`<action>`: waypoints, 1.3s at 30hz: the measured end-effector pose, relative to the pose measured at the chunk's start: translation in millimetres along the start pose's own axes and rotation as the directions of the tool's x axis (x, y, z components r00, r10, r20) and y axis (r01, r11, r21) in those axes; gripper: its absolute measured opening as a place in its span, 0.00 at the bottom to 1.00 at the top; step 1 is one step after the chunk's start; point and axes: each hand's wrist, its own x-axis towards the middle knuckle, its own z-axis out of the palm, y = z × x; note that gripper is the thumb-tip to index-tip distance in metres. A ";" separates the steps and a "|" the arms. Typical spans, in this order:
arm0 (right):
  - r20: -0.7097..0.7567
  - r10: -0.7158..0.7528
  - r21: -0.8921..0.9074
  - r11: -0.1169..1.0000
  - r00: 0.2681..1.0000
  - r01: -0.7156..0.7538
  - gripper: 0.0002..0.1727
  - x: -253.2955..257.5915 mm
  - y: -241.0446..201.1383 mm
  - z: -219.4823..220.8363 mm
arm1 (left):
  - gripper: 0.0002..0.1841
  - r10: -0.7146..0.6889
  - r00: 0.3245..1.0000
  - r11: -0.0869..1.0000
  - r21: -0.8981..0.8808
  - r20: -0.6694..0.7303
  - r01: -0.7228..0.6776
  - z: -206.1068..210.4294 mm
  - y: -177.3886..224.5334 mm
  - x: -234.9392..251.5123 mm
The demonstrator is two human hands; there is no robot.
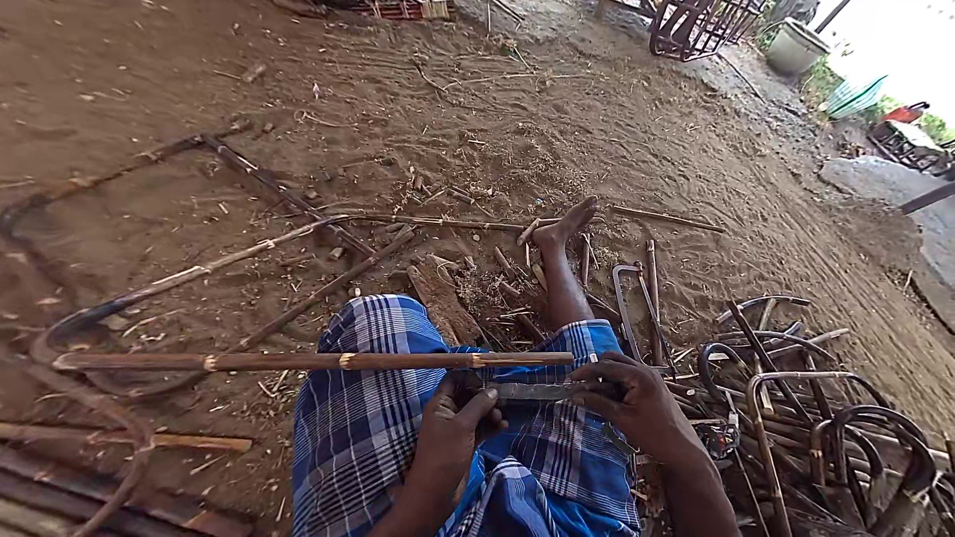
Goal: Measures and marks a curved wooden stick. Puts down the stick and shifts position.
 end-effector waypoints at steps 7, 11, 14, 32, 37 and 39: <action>0.130 -0.094 -0.091 0.990 0.987 0.106 0.06 -5.2 -2.0 -0.7 | 0.11 0.257 0.921 0.638 0.664 0.293 -0.389 -21.7 -11.5 5.9; 0.021 -0.059 -0.020 0.998 0.998 0.060 0.06 -3.4 1.6 -3.9 | 0.07 0.444 0.827 0.468 0.697 0.347 -0.543 -23.5 -18.3 9.1; -0.103 -0.023 -0.071 0.997 0.994 0.016 0.06 -1.1 4.7 2.9 | 0.05 0.365 0.904 0.724 0.544 0.221 -0.425 -20.7 -14.7 11.7; -0.199 0.048 -0.111 0.991 0.979 -0.071 0.09 11.4 0.8 14.9 | 0.18 0.216 0.975 0.972 -0.086 -0.055 -0.220 2.3 -15.6 24.2; -0.214 0.080 -0.102 0.989 0.974 -0.104 0.09 10.4 0.1 12.2 | 0.13 0.193 0.979 0.969 -0.148 -0.059 -0.200 5.3 -15.9 24.2; -0.300 0.070 -0.112 0.988 0.951 -0.108 0.14 9.5 -5.1 10.0 | 0.12 0.197 0.978 0.968 -0.149 -0.063 -0.204 6.7 -16.4 24.6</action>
